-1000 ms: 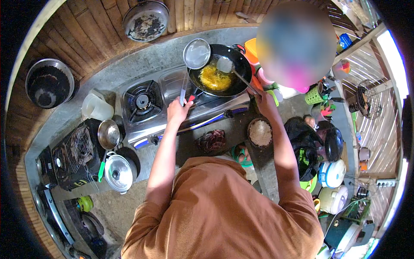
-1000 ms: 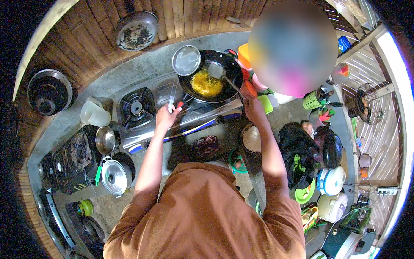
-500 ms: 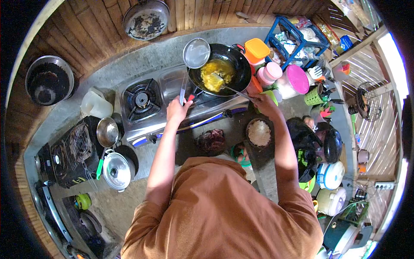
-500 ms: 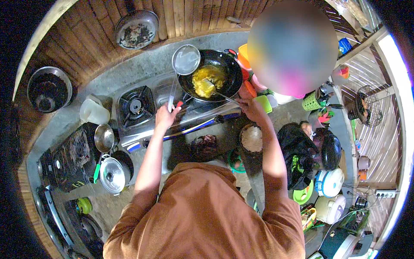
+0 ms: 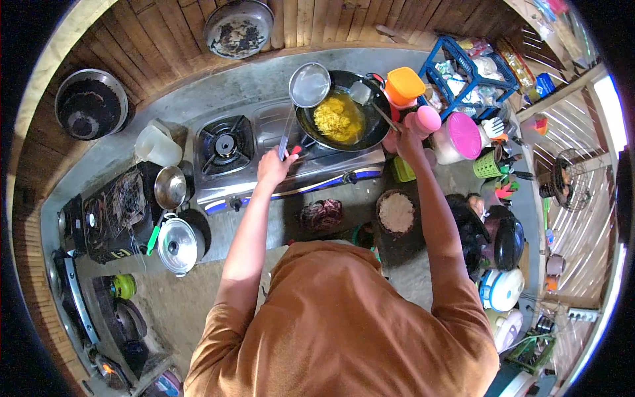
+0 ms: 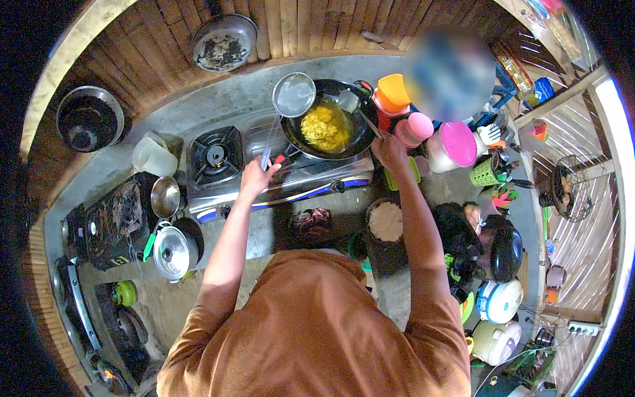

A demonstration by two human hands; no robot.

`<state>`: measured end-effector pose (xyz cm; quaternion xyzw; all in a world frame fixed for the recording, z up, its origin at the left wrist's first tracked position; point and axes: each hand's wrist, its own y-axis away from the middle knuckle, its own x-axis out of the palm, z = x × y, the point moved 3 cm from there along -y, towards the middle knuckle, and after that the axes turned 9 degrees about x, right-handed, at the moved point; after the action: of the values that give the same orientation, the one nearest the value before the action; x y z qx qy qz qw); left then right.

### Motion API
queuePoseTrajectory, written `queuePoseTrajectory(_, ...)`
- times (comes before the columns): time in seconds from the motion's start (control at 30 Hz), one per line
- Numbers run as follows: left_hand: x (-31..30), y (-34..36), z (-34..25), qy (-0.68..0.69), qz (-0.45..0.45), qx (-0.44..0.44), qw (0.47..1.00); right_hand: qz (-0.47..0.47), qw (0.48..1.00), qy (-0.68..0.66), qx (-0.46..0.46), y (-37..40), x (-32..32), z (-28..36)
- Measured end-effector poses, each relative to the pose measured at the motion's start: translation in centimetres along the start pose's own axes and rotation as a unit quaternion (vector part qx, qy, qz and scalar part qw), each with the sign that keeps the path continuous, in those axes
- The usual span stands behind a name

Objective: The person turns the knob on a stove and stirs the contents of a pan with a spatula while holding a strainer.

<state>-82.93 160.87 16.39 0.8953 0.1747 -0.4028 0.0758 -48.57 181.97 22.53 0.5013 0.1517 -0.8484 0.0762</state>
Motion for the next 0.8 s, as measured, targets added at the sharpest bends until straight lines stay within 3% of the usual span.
queuePoseTrajectory(0.1, 0.0, 0.2, -0.3, 0.009, -0.003, -0.003, 1.0, 0.064, 0.996, -0.009, -0.063, -1.2, 1.6, -0.3)
queuePoseTrajectory(0.2, 0.2, 0.2, -0.4, -0.012, -0.019, 0.002, 1.0, 0.067, 0.988, -0.034, -0.137, -1.4, 3.7, -0.6)
queuePoseTrajectory(0.27, -0.1, 0.5, -0.9, -0.013, -0.014, -0.009, 1.0, 0.078, 0.985, -0.087, -0.126, -0.8, 3.8, -0.5)
queuePoseTrajectory(0.33, -0.1, 0.6, -0.9, -0.015, -0.01, -0.016, 1.0, 0.181, 0.973, -0.136, -0.036, 0.0, 3.5, -0.2)
queuePoseTrajectory(0.43, 0.4, 0.7, -0.6, -0.025, -0.036, 0.0, 0.999, 0.154, 0.975, -0.098, -0.123, 1.6, 2.6, -1.4)
queuePoseTrajectory(0.57, -0.5, 1.2, -2.1, -0.005, -0.028, -0.017, 0.999, 0.169, 0.969, -0.154, -0.098, 4.2, -2.7, -1.4)
queuePoseTrajectory(0.63, -0.1, 1.4, -2.0, 0.02, -0.024, -0.024, 0.999, 0.164, 0.983, -0.078, -0.012, 4.8, -5.3, -1.8)
queuePoseTrajectory(0.8, 0.3, 1.3, -1.9, 0.02, -0.022, -0.031, 0.999, 0.078, 0.991, -0.074, -0.076, 1.7, -3.8, -5.6)
